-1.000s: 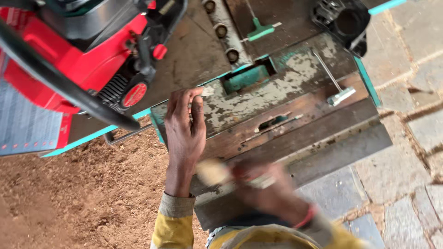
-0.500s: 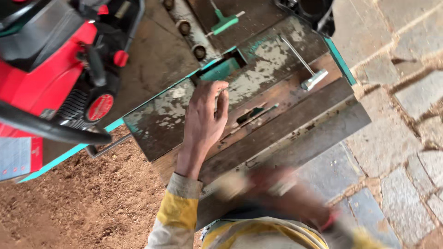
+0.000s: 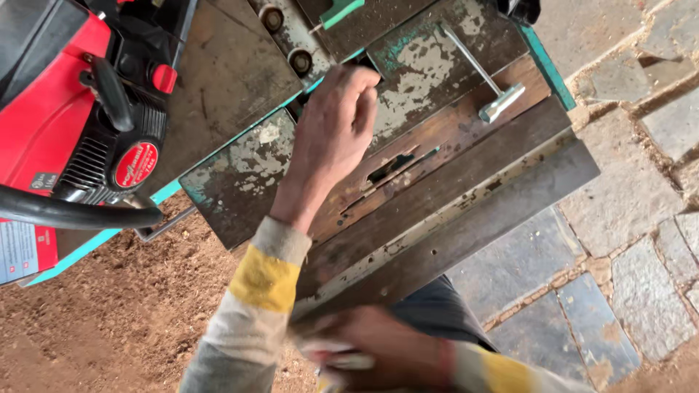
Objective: The person cleans a chainsaw and its components on a workbench. They use a brush to scrub the air filter, fuel cap, and body, then wipe surfaces with a cloth. The person also cleans the chain and a green T-handle tool before placing them back on the bench.
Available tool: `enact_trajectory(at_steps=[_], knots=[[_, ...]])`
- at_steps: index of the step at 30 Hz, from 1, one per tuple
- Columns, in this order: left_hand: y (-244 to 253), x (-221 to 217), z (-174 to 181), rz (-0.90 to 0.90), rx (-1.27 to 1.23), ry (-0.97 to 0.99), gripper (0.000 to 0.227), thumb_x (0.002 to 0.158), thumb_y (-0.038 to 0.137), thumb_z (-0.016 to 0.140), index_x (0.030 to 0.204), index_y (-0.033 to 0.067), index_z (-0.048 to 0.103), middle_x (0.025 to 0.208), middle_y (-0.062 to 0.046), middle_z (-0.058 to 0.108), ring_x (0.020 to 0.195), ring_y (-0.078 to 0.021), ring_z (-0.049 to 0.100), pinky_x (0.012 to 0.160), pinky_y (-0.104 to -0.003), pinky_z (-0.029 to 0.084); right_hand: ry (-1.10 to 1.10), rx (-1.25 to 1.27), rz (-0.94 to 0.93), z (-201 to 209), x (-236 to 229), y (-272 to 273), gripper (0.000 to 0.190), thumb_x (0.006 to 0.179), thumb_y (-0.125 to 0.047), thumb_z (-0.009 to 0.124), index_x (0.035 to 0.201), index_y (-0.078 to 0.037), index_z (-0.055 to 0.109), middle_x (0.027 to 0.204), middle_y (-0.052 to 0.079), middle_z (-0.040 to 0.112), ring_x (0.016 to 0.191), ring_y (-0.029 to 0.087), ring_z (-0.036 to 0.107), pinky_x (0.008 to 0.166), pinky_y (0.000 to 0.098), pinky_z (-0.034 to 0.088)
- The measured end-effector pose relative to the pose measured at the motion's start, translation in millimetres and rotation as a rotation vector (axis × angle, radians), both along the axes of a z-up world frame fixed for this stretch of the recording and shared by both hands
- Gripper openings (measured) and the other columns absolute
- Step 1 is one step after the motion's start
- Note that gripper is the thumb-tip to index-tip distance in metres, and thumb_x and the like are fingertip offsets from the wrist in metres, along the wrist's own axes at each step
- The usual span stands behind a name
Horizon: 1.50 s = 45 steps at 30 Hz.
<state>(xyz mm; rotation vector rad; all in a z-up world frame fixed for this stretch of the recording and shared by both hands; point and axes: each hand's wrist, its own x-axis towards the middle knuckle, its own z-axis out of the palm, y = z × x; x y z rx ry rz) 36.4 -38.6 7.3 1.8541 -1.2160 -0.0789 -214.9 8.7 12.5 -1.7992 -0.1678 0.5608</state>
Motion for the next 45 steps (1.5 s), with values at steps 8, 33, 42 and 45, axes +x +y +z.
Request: enact_trajectory(at_steps=[8, 33, 42, 45], knots=[[-32.5, -32.5, -30.3, 0.035, -0.011, 0.017, 0.015, 0.096, 0.013, 0.065, 0.109, 0.0098, 0.058, 0.103, -0.015, 0.064, 0.092, -0.0365, 0.066, 0.075, -0.047, 0.055, -0.127, -0.270, -0.653, -59.6, -90.0, -256.9, 0.022, 0.094, -0.013, 0.064, 0.109, -0.005, 0.078, 0.115, 0.012, 0.079, 0.100, 0.021, 0.077, 0.085, 0.0339, 0.063], [25.4, -128.2, -30.2, 0.461, 0.637, 0.032, 0.020, 0.098, 0.022, 0.066, 0.108, 0.0049, 0.069, 0.106, -0.010, 0.068, 0.091, -0.0227, 0.068, 0.062, -0.035, 0.064, -0.392, 0.003, -0.470, 28.6, 143.3, -261.6, 0.023, 0.094, -0.025, 0.073, 0.110, -0.010, 0.078, 0.090, 0.008, 0.082, 0.064, 0.010, 0.075, 0.050, 0.0222, 0.060], [52.9, -142.4, -16.9, 0.440, 0.404, -0.106, 0.028, 0.085, 0.034, 0.077, 0.102, 0.0134, 0.070, 0.102, -0.005, 0.070, 0.087, -0.0215, 0.068, 0.075, -0.039, 0.061, -0.449, -0.609, -0.628, 31.5, 85.8, -386.1, 0.023, 0.097, -0.016, 0.071, 0.119, -0.010, 0.073, 0.099, 0.007, 0.077, 0.079, 0.014, 0.074, 0.063, 0.0285, 0.061], [16.6, -109.1, 14.9, 0.436, 0.228, -0.023, 0.024, 0.087, 0.022, 0.076, 0.105, 0.0077, 0.068, 0.091, -0.008, 0.068, 0.083, -0.0277, 0.067, 0.071, -0.043, 0.057, 0.014, 0.762, -0.759, 19.1, 106.4, -326.4, 0.034, 0.092, -0.012, 0.071, 0.124, -0.005, 0.075, 0.101, 0.011, 0.080, 0.084, 0.015, 0.074, 0.074, 0.0259, 0.060]])
